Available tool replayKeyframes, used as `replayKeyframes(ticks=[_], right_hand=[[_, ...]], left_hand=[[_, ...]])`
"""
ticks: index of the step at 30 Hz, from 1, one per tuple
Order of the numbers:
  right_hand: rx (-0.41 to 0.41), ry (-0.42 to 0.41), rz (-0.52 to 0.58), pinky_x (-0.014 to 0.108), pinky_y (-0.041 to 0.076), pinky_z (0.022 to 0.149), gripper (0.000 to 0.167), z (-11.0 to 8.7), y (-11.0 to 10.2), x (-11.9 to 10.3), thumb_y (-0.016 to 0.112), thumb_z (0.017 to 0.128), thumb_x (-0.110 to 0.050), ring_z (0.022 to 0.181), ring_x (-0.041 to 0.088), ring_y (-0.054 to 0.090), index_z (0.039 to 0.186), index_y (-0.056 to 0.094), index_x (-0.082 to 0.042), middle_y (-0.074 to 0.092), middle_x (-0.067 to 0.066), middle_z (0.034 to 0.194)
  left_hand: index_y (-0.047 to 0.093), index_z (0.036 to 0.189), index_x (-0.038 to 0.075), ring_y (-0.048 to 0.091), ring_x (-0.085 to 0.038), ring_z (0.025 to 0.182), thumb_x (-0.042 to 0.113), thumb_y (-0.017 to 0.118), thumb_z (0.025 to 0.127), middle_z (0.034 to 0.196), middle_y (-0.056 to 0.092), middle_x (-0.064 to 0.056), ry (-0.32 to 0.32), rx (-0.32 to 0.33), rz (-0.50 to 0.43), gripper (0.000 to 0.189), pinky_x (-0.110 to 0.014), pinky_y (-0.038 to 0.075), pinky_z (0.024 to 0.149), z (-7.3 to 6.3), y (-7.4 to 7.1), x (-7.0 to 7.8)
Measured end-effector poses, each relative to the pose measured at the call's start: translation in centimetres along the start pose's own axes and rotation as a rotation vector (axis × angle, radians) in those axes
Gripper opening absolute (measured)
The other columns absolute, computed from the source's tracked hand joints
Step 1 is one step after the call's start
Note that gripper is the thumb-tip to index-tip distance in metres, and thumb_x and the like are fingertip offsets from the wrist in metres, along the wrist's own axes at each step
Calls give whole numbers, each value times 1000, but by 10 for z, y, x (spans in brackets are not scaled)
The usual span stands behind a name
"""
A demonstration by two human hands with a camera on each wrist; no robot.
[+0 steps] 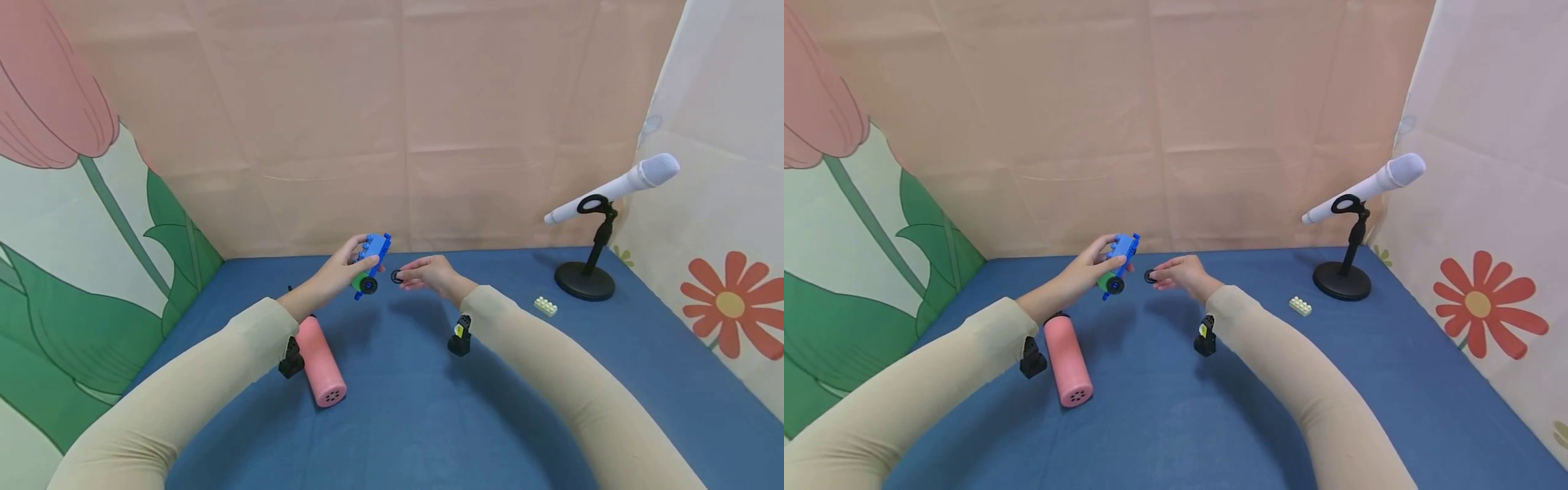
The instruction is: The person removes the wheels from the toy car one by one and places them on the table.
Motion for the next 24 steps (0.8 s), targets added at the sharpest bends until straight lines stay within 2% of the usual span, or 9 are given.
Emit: replayKeyframes(ticks=[4,6,15,24], right_hand=[[27,30,12,45,50,95,26,6,3,10,74,85,-7,80,23,74,108,70,3,74,15,97],[30,46,0,47,48,97,26,7,6,15,73,85,-7,78,23,74,109,70,3,74,17,98],[-59,123,-149,40,56,85,19,0,26,40,73,85,-6,68,17,71,102,72,3,75,12,91],[-94,132,-198,34,58,73,15,-6,34,51,72,85,-5,68,18,71,99,73,3,75,12,89]], left_hand=[[18,153,22,53,-34,125,37,50,101,130,58,-22,1,1,-8,63,-54,36,107,1,1,-1],[18,153,22,53,-34,125,37,51,101,130,58,-22,3,2,-7,63,-54,36,107,1,1,-2],[18,153,23,53,-32,125,37,50,101,127,61,-16,10,12,8,63,-53,37,107,2,3,0],[20,152,23,54,-31,125,37,51,101,128,60,-17,14,4,-1,62,-52,37,108,4,7,1]])
Point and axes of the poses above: each hand's wrist, its own z-axis towards the middle knuckle, its own y-axis out of the palm, x = y × z, the point moved 9 cm from there along z, towards the middle knuckle
